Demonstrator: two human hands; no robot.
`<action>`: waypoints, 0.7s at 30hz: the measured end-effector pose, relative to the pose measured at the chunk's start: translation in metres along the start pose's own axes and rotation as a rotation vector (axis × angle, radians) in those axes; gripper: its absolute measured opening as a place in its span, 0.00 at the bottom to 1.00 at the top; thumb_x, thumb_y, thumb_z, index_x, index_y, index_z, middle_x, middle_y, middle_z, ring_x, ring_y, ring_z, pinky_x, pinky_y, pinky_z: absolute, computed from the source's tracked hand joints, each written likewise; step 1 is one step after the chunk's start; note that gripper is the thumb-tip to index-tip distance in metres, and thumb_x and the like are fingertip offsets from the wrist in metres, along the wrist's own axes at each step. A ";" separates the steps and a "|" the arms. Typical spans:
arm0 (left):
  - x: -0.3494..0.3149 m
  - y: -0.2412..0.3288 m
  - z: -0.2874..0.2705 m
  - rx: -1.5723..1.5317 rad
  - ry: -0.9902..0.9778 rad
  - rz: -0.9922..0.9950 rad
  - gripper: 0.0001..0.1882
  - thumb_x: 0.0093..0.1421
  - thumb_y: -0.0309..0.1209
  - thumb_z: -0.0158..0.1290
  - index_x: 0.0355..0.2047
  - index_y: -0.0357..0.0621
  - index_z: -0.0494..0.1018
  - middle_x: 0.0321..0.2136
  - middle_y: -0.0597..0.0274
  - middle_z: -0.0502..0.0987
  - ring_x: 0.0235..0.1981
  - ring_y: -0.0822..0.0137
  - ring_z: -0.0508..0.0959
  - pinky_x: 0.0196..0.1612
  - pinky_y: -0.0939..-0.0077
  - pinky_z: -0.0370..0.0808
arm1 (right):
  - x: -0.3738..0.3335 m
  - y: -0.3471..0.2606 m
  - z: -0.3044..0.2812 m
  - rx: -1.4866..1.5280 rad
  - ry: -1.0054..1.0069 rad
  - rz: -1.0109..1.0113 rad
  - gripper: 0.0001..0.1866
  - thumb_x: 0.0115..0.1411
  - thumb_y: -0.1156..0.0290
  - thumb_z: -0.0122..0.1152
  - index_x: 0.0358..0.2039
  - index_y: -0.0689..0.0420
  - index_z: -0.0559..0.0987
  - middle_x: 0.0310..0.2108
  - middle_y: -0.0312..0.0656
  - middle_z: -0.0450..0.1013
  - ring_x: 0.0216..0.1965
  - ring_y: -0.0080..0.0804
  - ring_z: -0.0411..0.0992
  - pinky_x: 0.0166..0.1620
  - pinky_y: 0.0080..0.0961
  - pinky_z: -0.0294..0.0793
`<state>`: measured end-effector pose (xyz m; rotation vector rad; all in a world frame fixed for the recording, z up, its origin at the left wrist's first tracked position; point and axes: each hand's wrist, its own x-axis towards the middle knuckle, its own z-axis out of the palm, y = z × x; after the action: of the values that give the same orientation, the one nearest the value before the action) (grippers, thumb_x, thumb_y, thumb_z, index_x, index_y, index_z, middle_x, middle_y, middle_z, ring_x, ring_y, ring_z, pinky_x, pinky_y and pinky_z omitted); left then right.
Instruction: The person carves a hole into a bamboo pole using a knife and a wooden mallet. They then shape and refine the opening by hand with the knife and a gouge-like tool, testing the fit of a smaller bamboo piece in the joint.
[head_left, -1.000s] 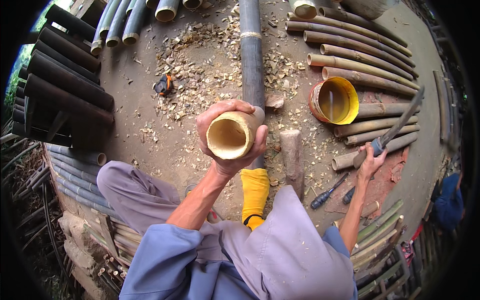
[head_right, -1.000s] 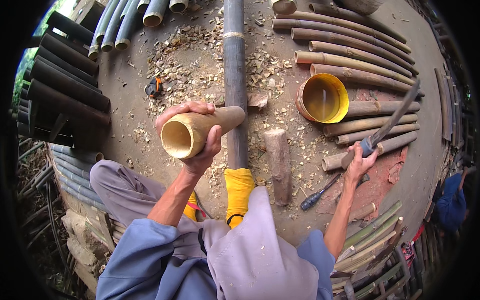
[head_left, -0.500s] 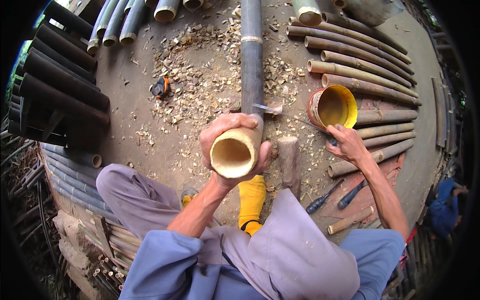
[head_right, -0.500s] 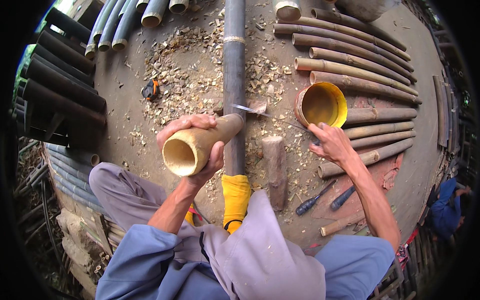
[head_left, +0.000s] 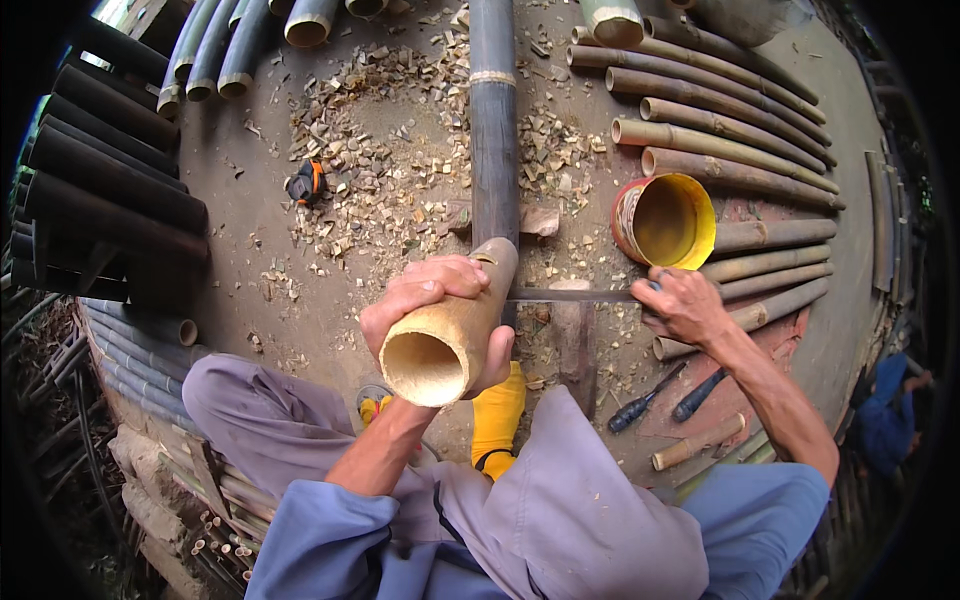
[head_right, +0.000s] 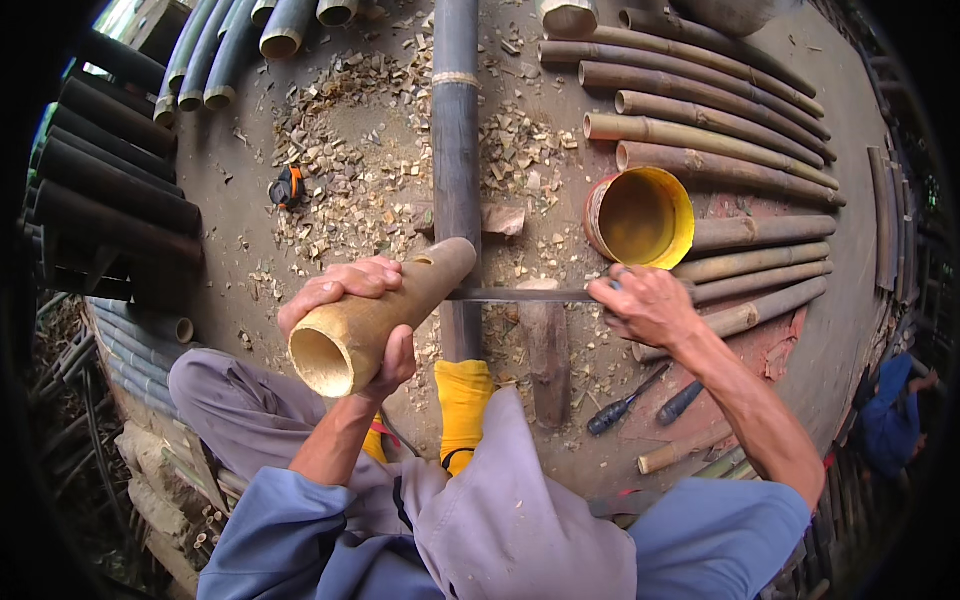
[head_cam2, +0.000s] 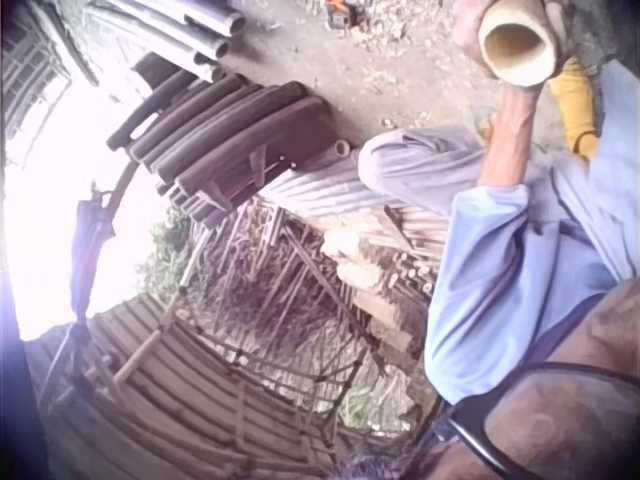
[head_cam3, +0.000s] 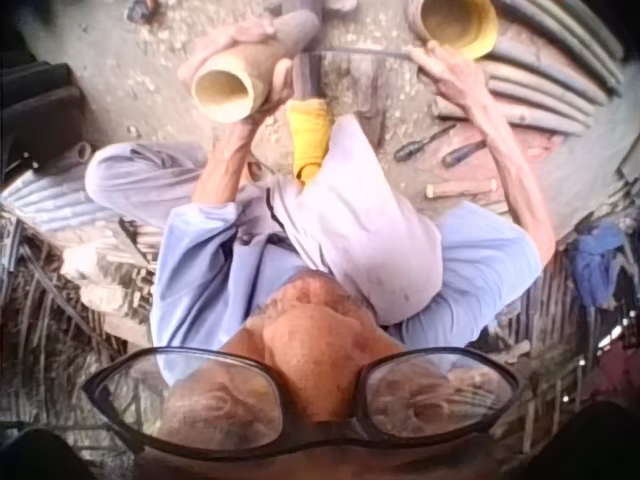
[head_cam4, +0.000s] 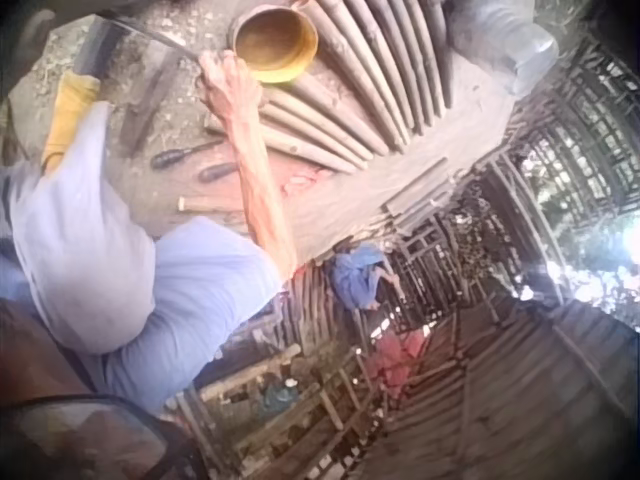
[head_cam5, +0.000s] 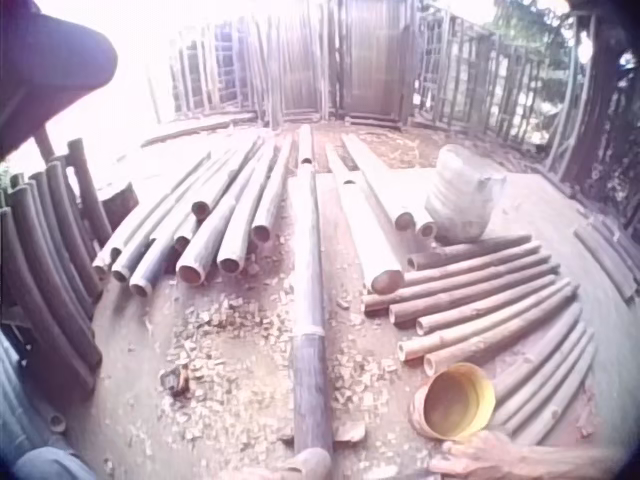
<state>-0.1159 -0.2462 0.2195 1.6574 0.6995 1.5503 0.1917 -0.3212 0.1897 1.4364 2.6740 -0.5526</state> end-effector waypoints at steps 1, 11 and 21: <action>0.001 -0.001 0.000 -0.013 0.003 0.014 0.34 0.43 0.26 0.65 0.47 0.42 0.56 0.33 0.53 0.72 0.34 0.59 0.77 0.41 0.59 0.76 | 0.000 0.000 0.007 -0.012 -0.063 0.064 0.13 0.51 0.66 0.60 0.35 0.51 0.67 0.26 0.44 0.70 0.27 0.43 0.75 0.26 0.38 0.77; 0.058 -0.014 -0.073 0.670 -0.041 -0.587 0.26 0.46 0.29 0.65 0.43 0.35 0.66 0.32 0.56 0.76 0.34 0.66 0.78 0.41 0.75 0.77 | -0.090 -0.032 0.036 0.085 0.069 0.505 0.18 0.48 0.69 0.64 0.39 0.56 0.70 0.25 0.45 0.69 0.24 0.44 0.73 0.24 0.37 0.72; -0.084 -0.003 -0.002 -0.159 -0.415 -1.018 0.33 0.54 0.33 0.62 0.56 0.39 0.60 0.43 0.56 0.74 0.45 0.65 0.76 0.46 0.70 0.75 | 0.042 -0.159 0.008 0.820 0.670 0.465 0.46 0.49 0.66 0.67 0.64 0.61 0.52 0.48 0.56 0.67 0.49 0.46 0.69 0.53 0.40 0.68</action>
<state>-0.1270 -0.3121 0.1678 1.1282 0.9429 0.5031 0.0370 -0.3706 0.2186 2.7784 2.4130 -1.4250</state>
